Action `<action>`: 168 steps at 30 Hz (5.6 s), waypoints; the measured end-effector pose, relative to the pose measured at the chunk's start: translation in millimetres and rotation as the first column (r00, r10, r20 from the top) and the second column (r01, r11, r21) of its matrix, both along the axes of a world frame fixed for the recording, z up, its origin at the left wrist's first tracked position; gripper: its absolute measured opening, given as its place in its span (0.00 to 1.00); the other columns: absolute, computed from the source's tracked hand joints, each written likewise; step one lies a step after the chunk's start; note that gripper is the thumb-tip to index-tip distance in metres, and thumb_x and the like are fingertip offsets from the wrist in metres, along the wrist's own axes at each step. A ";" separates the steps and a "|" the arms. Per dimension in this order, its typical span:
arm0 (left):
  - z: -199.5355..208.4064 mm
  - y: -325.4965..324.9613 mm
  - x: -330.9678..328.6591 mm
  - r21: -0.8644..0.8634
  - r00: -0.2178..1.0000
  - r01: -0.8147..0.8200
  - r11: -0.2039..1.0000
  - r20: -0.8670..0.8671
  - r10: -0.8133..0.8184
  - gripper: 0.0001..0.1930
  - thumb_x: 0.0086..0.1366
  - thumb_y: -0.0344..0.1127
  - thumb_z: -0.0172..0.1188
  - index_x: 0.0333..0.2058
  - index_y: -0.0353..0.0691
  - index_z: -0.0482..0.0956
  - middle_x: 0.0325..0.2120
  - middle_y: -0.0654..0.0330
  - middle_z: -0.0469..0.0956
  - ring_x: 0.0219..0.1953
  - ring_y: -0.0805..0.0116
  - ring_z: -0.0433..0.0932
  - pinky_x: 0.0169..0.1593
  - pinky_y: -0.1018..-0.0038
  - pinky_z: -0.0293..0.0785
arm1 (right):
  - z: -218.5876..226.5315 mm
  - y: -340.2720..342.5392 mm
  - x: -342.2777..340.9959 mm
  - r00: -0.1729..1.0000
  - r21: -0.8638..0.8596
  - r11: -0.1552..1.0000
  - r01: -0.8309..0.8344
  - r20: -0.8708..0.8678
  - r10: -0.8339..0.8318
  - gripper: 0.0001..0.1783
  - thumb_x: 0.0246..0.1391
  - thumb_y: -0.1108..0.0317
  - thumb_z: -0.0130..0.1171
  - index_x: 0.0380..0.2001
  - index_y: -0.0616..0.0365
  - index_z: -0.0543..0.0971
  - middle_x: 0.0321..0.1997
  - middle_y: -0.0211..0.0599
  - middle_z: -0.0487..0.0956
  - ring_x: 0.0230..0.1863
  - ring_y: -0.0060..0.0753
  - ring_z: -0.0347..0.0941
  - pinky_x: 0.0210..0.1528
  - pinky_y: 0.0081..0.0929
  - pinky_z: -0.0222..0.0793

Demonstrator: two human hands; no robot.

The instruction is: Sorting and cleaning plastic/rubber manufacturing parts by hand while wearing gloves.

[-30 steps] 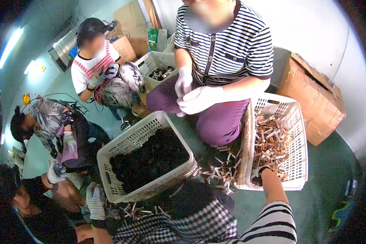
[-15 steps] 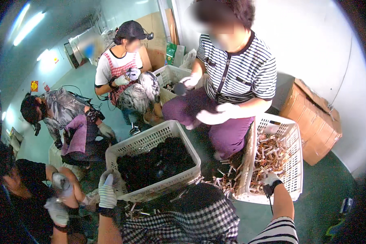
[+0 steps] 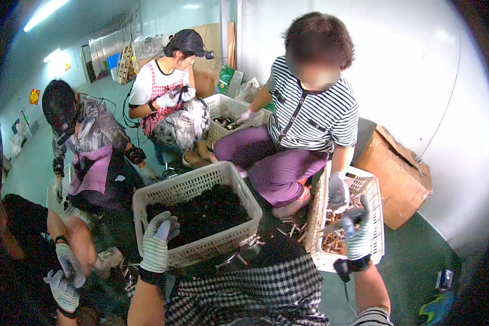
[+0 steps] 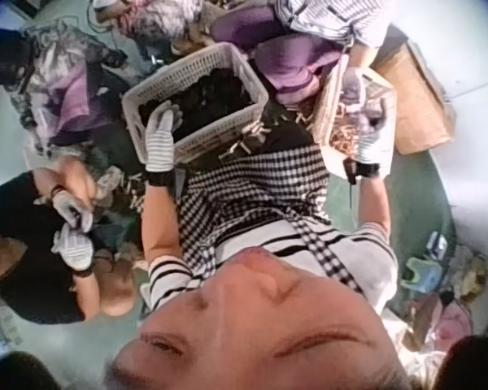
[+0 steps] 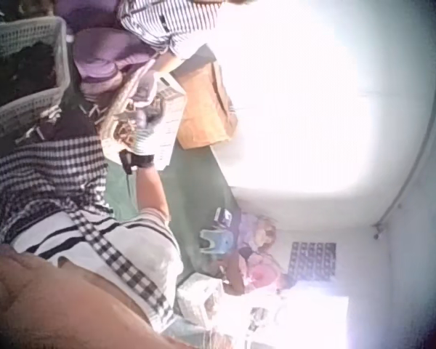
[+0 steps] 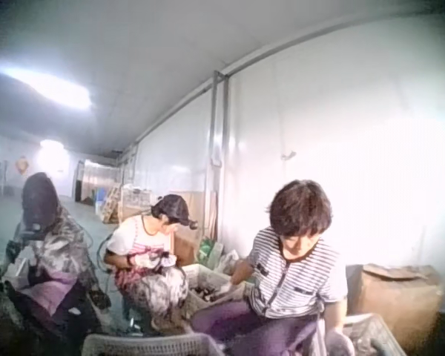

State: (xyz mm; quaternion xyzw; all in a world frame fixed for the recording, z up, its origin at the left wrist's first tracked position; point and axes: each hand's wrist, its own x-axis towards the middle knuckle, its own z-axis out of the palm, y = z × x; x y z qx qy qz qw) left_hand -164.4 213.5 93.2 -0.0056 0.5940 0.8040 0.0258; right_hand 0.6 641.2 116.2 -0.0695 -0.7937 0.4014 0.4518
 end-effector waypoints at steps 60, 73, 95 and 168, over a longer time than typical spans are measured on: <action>-12.9 -5.8 14.9 -0.076 0.993 0.114 0.991 -0.005 -0.115 0.28 0.69 0.50 0.48 0.60 0.36 0.61 0.49 0.55 0.73 0.50 0.67 0.73 0.55 0.69 0.69 | -46.1 -293.1 -172.6 0.396 -0.055 0.414 -0.908 0.202 0.896 0.41 0.44 0.73 0.60 0.63 0.55 0.59 0.40 0.52 0.74 0.39 0.54 0.75 0.43 0.41 0.72; -26.9 -12.2 4.6 -0.131 0.982 0.161 0.978 0.115 -0.147 0.23 0.67 0.38 0.54 0.58 0.37 0.64 0.49 0.57 0.72 0.50 0.70 0.72 0.54 0.74 0.69 | -38.6 -286.6 -181.2 0.462 -0.069 0.490 -0.869 0.242 0.853 0.27 0.42 0.70 0.62 0.49 0.60 0.69 0.41 0.50 0.76 0.43 0.52 0.75 0.47 0.38 0.71; -16.3 -4.1 17.4 -0.290 0.947 -0.002 0.957 -0.309 -0.091 0.22 0.66 0.30 0.53 0.59 0.35 0.65 0.55 0.56 0.69 0.54 0.66 0.69 0.60 0.71 0.62 | -44.1 -282.6 -175.7 0.498 -0.071 0.583 -0.810 0.442 0.746 0.22 0.46 0.68 0.57 0.46 0.66 0.72 0.46 0.56 0.75 0.48 0.57 0.72 0.51 0.42 0.69; 2.6 -3.4 17.9 -0.145 0.967 0.068 0.987 -0.234 -0.101 0.45 0.58 0.65 0.56 0.63 0.37 0.57 0.55 0.53 0.66 0.57 0.61 0.66 0.60 0.65 0.63 | -36.5 -283.4 -164.7 -0.022 -0.680 -0.103 -0.726 -0.127 0.992 0.26 0.54 0.56 0.63 0.48 0.64 0.70 0.42 0.33 0.75 0.44 0.22 0.68 0.48 0.24 0.67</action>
